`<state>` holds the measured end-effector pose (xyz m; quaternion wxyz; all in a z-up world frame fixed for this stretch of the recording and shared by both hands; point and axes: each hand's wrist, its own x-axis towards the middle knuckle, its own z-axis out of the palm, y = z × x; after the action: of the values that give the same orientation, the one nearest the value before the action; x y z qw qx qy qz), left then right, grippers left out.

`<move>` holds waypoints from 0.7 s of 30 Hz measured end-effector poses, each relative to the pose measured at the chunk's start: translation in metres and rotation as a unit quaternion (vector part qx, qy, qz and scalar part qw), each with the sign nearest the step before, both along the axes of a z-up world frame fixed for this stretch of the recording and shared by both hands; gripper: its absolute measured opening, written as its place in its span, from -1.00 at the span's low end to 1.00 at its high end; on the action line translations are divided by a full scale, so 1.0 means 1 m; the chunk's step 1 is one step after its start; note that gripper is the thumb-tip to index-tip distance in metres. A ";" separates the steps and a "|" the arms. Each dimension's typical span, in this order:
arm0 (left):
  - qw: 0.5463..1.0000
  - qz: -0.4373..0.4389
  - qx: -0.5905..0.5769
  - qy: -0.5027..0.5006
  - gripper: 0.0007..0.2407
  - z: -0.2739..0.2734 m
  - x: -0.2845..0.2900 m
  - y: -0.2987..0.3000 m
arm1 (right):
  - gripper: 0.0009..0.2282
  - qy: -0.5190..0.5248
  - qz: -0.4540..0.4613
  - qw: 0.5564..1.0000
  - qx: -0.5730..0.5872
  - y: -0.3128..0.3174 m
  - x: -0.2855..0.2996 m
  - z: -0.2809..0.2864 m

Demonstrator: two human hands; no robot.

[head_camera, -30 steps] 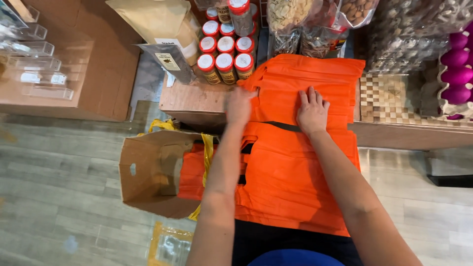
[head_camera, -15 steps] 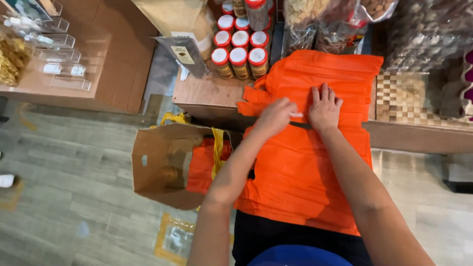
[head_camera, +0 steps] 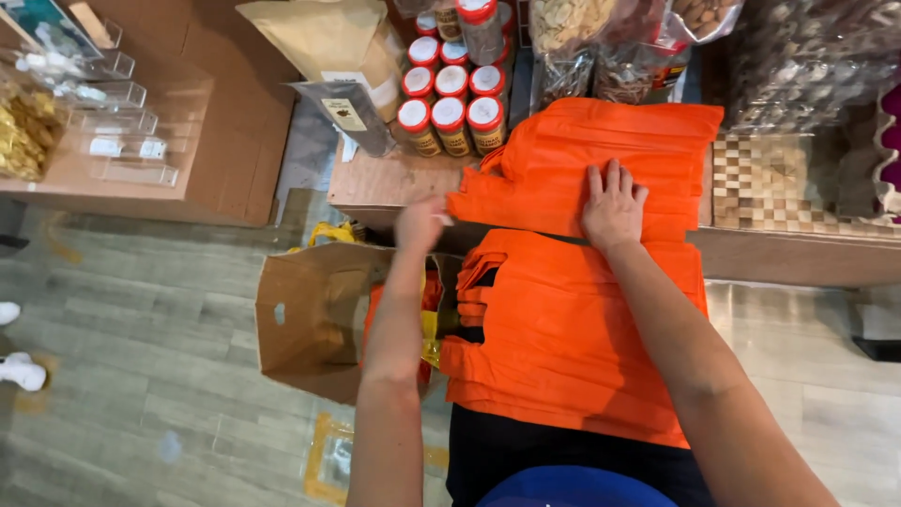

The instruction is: Smoothing and folding orange plastic bags one by one and stacking them into a cardboard box.

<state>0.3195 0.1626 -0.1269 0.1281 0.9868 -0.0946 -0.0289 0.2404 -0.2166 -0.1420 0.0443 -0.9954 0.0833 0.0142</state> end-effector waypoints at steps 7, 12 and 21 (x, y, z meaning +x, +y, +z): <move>0.968 0.143 -0.203 -0.033 -0.87 0.053 -0.004 -0.045 | -0.47 -0.062 -0.017 0.998 -0.006 0.005 -0.003 0.010; 0.918 -0.080 -0.384 -0.065 -0.81 0.078 -0.044 -0.166 | -0.72 -0.243 -0.028 0.825 0.510 0.052 -0.015 0.073; 0.931 -0.124 -0.342 0.037 -0.50 0.037 -0.023 -0.173 | -0.75 -0.224 -0.031 0.866 0.446 0.064 0.027 0.053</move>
<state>0.2967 -0.0104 -0.0896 0.4571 0.8617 -0.2151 -0.0470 0.2679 -0.1521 -0.0890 0.5014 -0.8429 0.0865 -0.1750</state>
